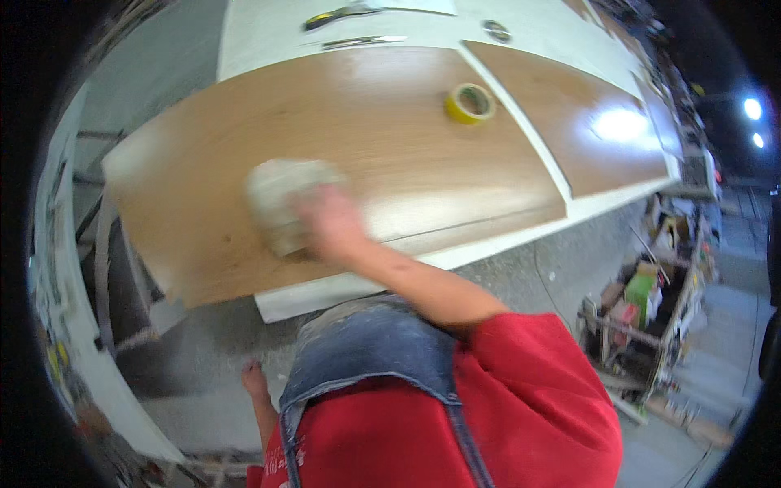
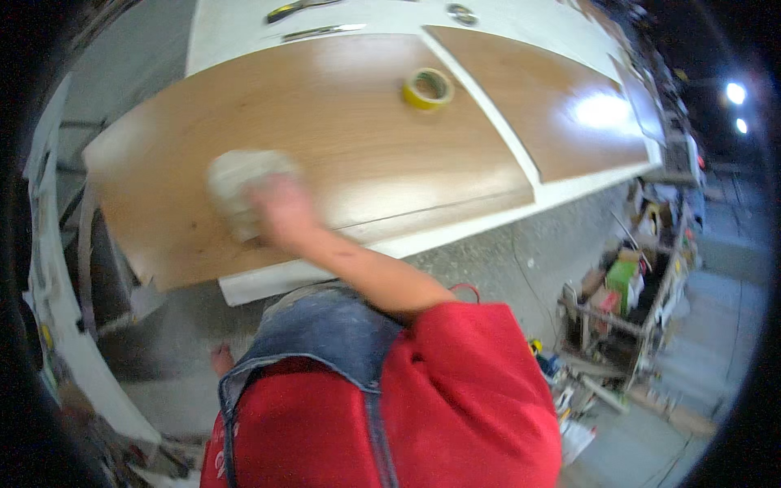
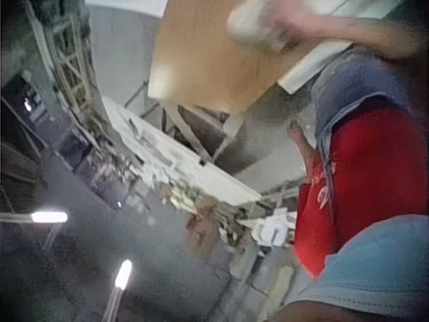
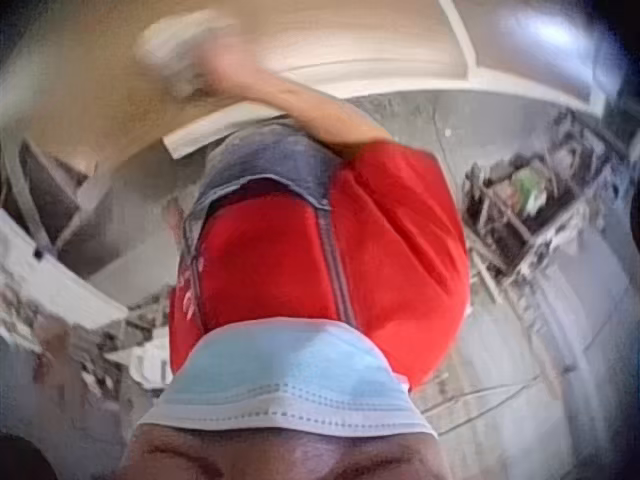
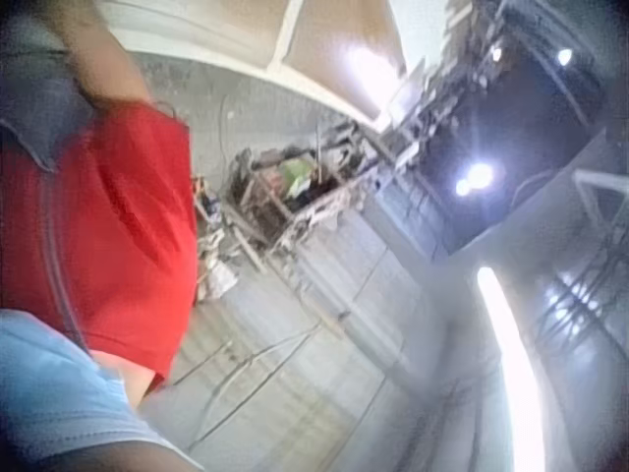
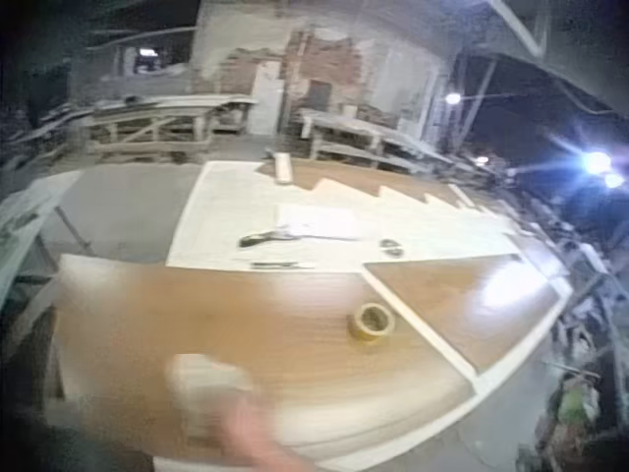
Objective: The person wipes a large wooden panel with a cloth, then repeatedly applies yellow masking tape along the edges and seams of the panel. They use a utility knife to cut the tape and smooth it down, working methodically around the panel's perimeter.
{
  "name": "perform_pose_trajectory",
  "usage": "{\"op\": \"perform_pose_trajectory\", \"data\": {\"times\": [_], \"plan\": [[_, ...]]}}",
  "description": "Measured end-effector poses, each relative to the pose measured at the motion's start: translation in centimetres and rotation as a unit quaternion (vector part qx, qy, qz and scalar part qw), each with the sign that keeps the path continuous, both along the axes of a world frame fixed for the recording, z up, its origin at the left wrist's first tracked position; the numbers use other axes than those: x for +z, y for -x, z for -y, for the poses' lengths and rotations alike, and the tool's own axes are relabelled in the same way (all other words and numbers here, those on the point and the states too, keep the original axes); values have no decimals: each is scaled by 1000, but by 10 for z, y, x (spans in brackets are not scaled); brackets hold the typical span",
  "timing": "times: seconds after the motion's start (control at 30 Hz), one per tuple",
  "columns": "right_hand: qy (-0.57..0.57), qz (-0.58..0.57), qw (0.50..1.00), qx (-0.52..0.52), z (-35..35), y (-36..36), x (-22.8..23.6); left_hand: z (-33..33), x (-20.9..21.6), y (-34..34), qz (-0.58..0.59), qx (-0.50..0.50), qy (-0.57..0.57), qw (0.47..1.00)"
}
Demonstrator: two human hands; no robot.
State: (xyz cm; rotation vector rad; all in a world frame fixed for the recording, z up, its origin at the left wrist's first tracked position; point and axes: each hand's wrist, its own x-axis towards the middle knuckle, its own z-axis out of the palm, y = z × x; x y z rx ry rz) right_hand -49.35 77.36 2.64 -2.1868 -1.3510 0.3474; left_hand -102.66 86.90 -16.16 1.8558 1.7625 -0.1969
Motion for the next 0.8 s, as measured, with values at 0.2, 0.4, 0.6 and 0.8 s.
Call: {"op": "perform_pose_trajectory", "data": {"times": [0.2, 0.4, 0.6, 0.8], "plan": [[-139, -185, 973, -14, -135, 37, 14, -89, -4, 40, 100, 46, -33, 993], [-300, -40, 948, -99, -37, -73, 45, -155, 85, -28, 165, 132, -44, 976], [-103, -30, 848, -519, 261, -177, 40, -180, 122, -102, 285, 295, -46, 911], [-8, -32, 754, -655, 437, -191, 5, -186, 149, -154, 344, 353, -38, 869]]}}
